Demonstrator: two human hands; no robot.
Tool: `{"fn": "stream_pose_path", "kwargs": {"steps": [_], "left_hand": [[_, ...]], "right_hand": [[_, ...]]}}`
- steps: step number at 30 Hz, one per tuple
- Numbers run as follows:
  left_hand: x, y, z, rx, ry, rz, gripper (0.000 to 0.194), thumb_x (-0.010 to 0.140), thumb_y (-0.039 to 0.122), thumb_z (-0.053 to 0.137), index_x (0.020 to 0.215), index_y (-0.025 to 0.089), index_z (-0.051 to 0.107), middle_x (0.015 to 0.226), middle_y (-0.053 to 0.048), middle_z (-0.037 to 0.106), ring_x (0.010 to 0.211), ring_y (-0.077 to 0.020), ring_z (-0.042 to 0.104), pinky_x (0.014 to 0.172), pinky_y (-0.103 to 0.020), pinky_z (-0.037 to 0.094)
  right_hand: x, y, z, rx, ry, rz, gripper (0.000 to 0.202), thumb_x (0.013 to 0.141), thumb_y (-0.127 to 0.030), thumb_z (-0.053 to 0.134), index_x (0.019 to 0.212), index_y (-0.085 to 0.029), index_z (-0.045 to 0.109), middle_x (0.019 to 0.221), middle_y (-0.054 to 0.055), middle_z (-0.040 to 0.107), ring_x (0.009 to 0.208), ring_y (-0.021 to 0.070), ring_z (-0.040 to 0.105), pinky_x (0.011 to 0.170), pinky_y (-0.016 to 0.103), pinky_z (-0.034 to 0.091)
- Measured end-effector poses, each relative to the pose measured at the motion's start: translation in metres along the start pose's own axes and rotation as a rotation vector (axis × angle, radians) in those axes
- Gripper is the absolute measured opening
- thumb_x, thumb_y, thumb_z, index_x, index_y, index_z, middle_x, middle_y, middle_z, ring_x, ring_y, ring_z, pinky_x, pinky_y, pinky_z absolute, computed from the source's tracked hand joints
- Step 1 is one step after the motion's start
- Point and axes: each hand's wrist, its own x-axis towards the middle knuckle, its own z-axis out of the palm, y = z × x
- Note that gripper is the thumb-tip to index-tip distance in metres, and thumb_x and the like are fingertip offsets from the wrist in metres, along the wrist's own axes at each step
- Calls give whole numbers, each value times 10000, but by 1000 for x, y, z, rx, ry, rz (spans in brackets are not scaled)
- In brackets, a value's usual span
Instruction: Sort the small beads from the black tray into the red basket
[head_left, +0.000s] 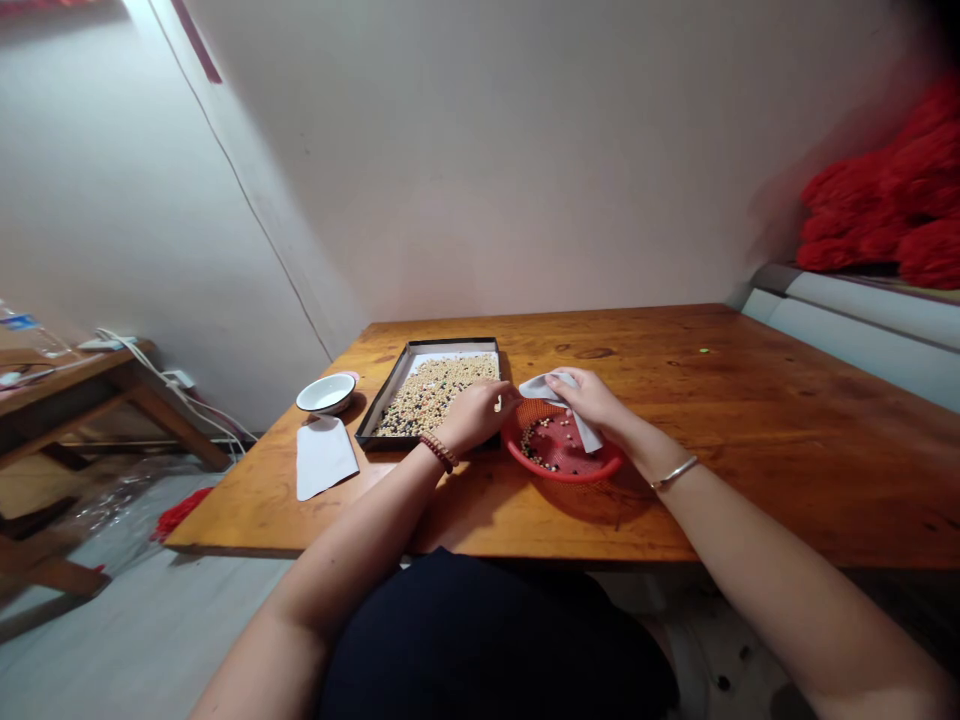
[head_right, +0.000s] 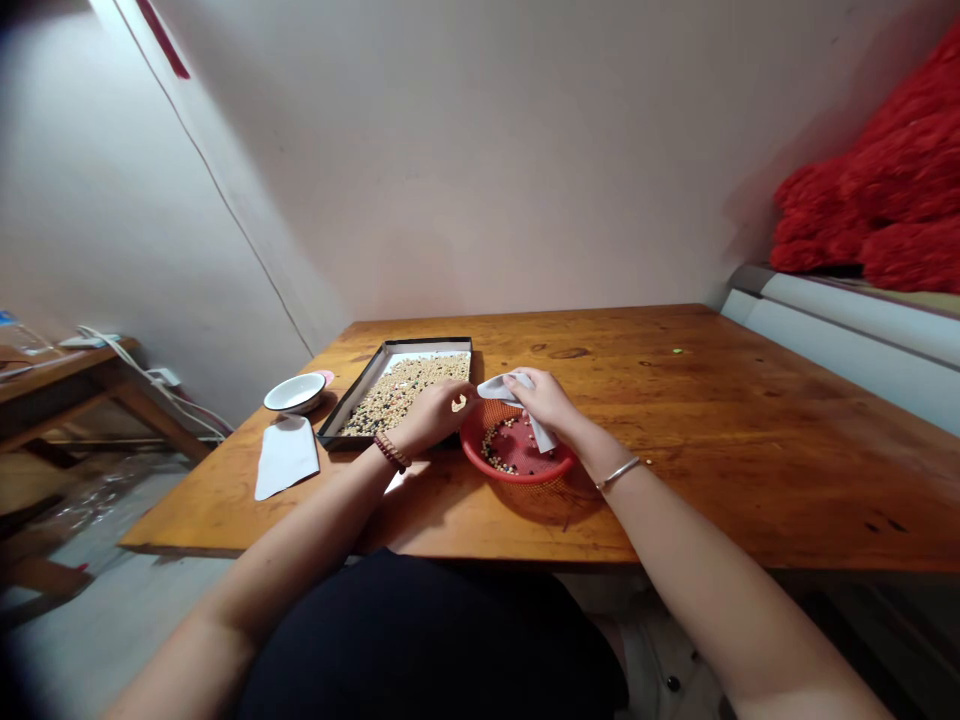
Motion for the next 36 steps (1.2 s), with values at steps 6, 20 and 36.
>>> {"fn": "stream_pose_path", "kwargs": {"steps": [6, 20, 36], "left_hand": [[-1, 6, 4, -193, 49, 29, 202, 917, 319, 534, 843, 175, 655, 800, -21, 659, 713, -125, 571, 692, -249, 447], [0, 11, 11, -286, 182, -65, 114, 864, 248, 621, 919, 174, 688, 858, -35, 701, 740, -125, 604, 719, -266, 480], [-3, 14, 14, -344, 103, 59, 110, 865, 258, 620, 922, 206, 699, 913, -25, 715, 769, -116, 626, 747, -267, 496]], "right_hand": [[0, 2, 0, 65, -3, -26, 386, 747, -523, 590, 786, -141, 622, 690, 29, 597, 607, 132, 495, 551, 246, 398], [-5, -5, 3, 80, -48, 86, 286, 719, -428, 626, 832, -166, 613, 720, 34, 613, 564, 141, 521, 483, 257, 436], [-5, -4, 1, 267, 6, 79, 339, 741, -516, 625, 761, -179, 592, 658, 21, 627, 584, 140, 555, 523, 244, 418]]}}
